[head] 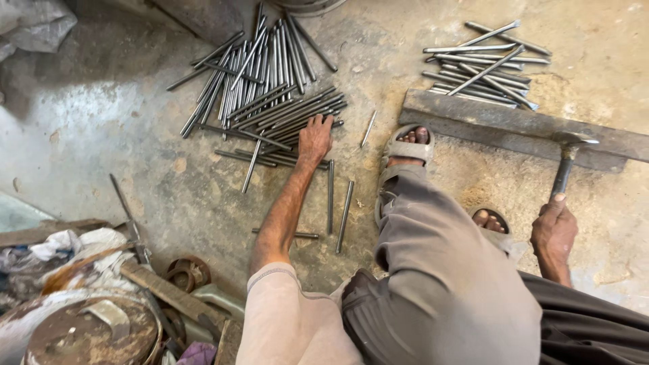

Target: The person repeatedly picks up metal rods, places them on a wooden block, and strikes them with a hammer to shape the ends. Finished rods are set aside in a pile.

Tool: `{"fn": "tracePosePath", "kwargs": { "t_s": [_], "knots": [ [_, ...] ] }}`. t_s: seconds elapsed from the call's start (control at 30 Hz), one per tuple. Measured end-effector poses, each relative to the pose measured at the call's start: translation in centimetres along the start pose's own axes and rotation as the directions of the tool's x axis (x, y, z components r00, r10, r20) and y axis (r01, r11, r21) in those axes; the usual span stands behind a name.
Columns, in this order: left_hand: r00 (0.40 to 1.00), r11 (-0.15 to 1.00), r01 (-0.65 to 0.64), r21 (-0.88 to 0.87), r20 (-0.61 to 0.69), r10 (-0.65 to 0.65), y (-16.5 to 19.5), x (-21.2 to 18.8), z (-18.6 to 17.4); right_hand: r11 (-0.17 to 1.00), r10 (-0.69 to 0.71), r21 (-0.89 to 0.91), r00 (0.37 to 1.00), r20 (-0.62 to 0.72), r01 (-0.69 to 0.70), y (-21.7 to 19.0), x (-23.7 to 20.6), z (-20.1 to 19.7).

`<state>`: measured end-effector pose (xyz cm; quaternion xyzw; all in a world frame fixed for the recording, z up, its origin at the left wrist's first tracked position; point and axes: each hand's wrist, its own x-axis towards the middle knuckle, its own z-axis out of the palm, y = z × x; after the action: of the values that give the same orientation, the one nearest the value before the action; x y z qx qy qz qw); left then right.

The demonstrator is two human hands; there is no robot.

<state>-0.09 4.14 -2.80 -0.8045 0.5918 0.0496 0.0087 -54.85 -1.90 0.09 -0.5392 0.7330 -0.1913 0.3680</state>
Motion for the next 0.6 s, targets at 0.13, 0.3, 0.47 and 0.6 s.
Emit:
{"fn": "tracePosePath", "kwargs": {
  "t_s": [0.13, 0.3, 0.47, 0.6],
  "knots": [
    [0.989, 0.994, -0.091, 0.058, 0.123, 0.084, 0.8, 2.2, 0.2, 0.998, -0.039, -0.052, 0.999, -0.023, 0.038, 1.7, 1.2, 0.7],
    [0.971, 0.972, -0.223, 0.078, 0.109, 0.214, 1.8, 3.1, -0.3, 0.999, -0.02, -0.028, 0.999, -0.046, 0.019, 2.7, 1.5, 1.2],
    [0.982, 0.982, -0.19, -0.009, 0.007, 0.19, 2.3, 3.0, -4.6, 1.0, -0.003, -0.011, 1.0, -0.028, 0.003, 2.4, 1.9, 0.5],
    [0.967, 0.963, -0.202, -0.179, -0.194, 0.167, 4.2, 2.3, -12.1, 0.999, -0.003, 0.044, 1.0, -0.009, 0.003, 2.3, 2.0, 0.6]
  ]
}}
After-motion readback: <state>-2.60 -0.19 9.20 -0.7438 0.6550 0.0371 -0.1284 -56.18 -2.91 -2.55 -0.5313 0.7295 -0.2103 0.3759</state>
